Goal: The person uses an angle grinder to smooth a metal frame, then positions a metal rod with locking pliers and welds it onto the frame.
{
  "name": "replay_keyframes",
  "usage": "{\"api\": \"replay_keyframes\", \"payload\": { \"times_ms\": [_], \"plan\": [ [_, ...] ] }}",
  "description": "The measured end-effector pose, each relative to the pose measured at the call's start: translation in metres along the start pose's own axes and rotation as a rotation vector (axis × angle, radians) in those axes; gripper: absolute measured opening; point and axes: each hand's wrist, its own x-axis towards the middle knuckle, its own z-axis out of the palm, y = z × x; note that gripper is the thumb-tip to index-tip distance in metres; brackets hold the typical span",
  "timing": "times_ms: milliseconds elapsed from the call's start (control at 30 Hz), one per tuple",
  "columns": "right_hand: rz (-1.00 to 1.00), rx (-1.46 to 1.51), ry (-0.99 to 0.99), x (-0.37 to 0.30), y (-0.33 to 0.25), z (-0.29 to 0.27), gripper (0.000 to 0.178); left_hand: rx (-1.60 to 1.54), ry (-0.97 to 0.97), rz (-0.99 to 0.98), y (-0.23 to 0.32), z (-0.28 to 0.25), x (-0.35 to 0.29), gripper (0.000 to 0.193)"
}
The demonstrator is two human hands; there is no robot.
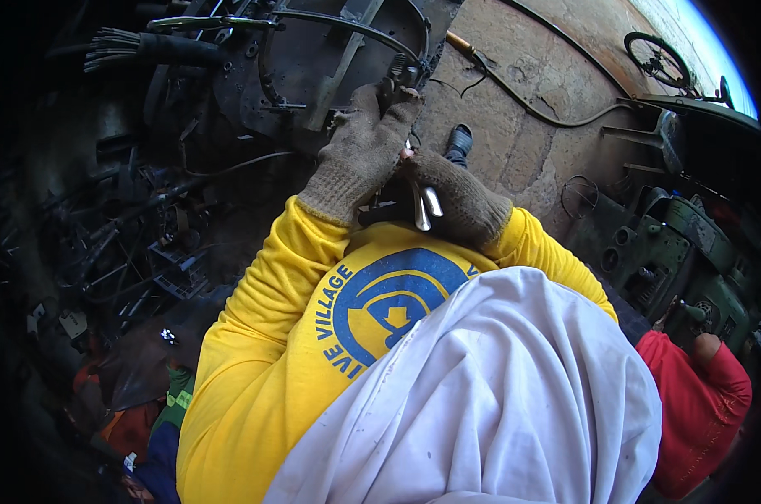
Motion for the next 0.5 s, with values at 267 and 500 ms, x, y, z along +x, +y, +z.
{"api": "replay_keyframes", "payload": {
  "times_ms": [267, 500],
  "plan": [
    [-1.182, -1.632, 0.016, 0.041, 0.013, -0.068, 0.074, 0.297, -0.054, 0.146, -0.011, -0.018, 0.029, 0.068],
    [-1.066, -1.639, 0.080, 0.042, -0.008, -0.055, 0.070, 0.465, -0.060, 0.351, -0.030, -0.027, 0.049, 0.064]
  ]
}}
